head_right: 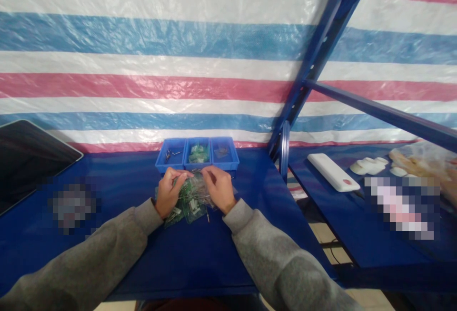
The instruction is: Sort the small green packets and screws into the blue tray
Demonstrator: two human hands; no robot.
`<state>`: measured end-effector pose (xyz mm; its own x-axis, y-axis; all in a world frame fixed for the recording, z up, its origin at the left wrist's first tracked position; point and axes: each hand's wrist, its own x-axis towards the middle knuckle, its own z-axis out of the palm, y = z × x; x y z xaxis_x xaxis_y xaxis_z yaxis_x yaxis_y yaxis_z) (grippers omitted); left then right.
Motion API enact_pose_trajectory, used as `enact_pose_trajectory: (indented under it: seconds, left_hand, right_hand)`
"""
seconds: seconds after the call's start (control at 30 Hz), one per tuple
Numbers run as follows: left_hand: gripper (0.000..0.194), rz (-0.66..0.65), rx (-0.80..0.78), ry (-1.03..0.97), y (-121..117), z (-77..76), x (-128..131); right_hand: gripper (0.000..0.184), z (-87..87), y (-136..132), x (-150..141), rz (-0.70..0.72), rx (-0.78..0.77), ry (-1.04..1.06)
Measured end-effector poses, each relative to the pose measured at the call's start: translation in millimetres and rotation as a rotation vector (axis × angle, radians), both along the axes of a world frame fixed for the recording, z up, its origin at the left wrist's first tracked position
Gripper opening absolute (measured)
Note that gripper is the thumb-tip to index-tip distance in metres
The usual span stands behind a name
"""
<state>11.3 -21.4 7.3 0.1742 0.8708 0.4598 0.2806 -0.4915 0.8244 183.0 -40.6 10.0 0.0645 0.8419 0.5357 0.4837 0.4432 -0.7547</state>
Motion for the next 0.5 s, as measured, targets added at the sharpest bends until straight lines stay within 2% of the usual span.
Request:
enact_pose_trajectory:
  seconds: [0.17, 0.3, 0.4, 0.5]
  left_hand:
    - [0.014, -0.025, -0.034, -0.063, -0.9, -0.5, 2.1]
    - [0.014, -0.094, -0.068, -0.078, -1.3, -0.8, 1.9]
    - [0.016, -0.087, -0.047, 0.016, 0.6, -1.6, -0.5]
    - [0.018, -0.024, 0.069, 0.13, 2.4, -0.6, -2.8]
  right_hand:
    - [0.026, -0.1, 0.5, 0.0, 0.003, 0.008, 0.003]
    - [0.026, -0.4, 0.9, 0.2, -0.002, 0.003, 0.007]
    - [0.027, 0.3, 0.6, 0.7, -0.009, 0.004, 0.01]
    - [0.028, 1.3, 0.2, 1.2, -0.027, 0.008, 0.014]
